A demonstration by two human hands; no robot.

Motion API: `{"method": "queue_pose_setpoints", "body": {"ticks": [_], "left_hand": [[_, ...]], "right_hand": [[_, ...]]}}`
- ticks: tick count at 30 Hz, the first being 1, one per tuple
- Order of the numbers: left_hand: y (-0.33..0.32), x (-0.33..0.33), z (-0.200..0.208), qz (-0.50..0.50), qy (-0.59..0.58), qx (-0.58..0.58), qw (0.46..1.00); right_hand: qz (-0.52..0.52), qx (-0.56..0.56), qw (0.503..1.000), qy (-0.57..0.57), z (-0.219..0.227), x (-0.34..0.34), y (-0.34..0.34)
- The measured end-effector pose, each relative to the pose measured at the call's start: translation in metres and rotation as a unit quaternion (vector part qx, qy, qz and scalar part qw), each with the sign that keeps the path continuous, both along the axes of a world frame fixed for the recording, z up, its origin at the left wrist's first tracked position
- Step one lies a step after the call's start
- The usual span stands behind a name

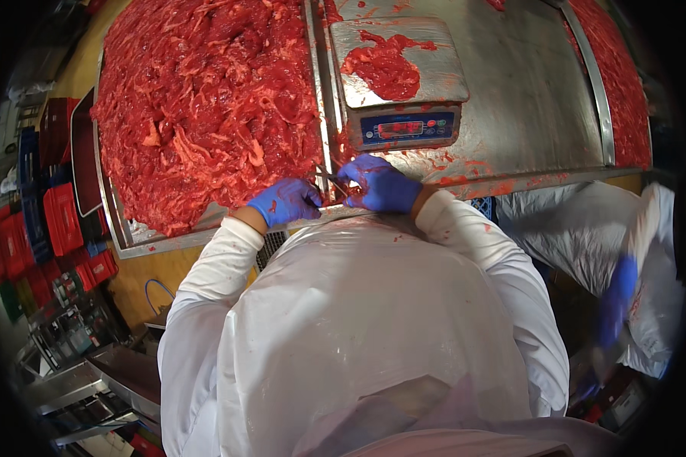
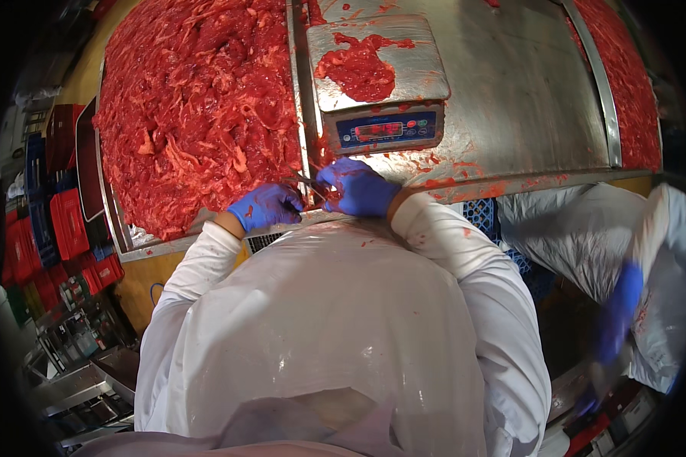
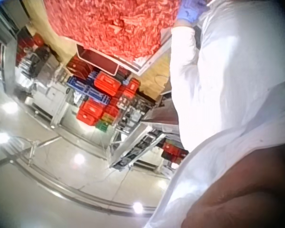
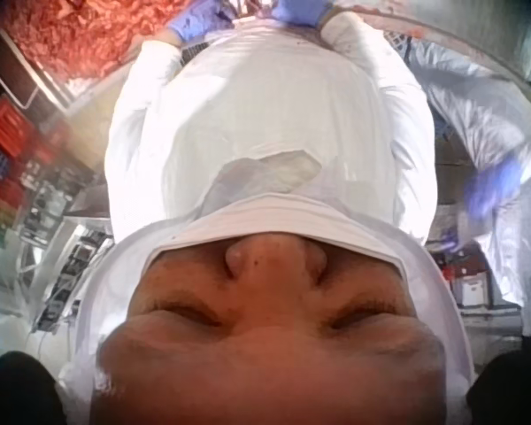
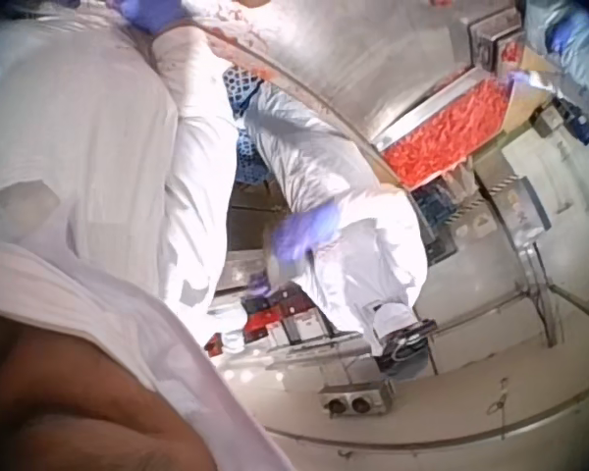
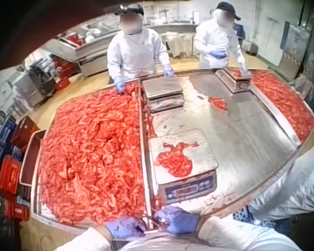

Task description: The person scoops ground meat from a large pile onto a digital scale, adjusts the amount with a knife, and transfers the weighed portions into a plastic bag. The process is repeated continuously throughout the clip.

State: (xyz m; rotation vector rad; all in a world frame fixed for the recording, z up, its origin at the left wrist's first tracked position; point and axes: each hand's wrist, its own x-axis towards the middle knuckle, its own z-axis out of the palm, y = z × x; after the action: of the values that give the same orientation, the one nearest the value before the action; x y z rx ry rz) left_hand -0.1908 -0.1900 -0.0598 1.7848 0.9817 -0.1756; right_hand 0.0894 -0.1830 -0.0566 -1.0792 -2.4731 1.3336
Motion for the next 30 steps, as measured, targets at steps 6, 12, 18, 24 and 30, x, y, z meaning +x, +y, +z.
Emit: {"method": "queue_pose_setpoints", "body": {"ticks": [6, 12, 18, 24, 30], "left_hand": [[-0.004, -0.016, 0.011, 0.028, 0.007, -0.043, 0.999], [0.028, -0.021, 0.027, 0.094, -0.081, -0.095, 0.988], [0.085, 0.001, 0.054, 0.163, -0.062, 0.193, 0.966], [0.097, -0.027, 0.073, 0.371, -0.004, -0.028, 0.928], [0.179, 0.049, 0.029, 0.364, -0.098, 0.368, 0.850]], "right_hand": [[-0.054, -0.176, 0.982, -0.038, 0.012, 0.063, -0.003], [-0.146, -0.380, 0.882, 0.237, 0.089, 0.118, 0.044], [-0.412, -0.148, 0.855, 0.278, 0.104, 0.106, 0.093], [-0.520, -0.127, 0.787, 0.306, 0.048, 0.199, 0.018], [-0.356, -0.211, 0.878, 0.241, 0.062, 0.148, 0.037]]}}
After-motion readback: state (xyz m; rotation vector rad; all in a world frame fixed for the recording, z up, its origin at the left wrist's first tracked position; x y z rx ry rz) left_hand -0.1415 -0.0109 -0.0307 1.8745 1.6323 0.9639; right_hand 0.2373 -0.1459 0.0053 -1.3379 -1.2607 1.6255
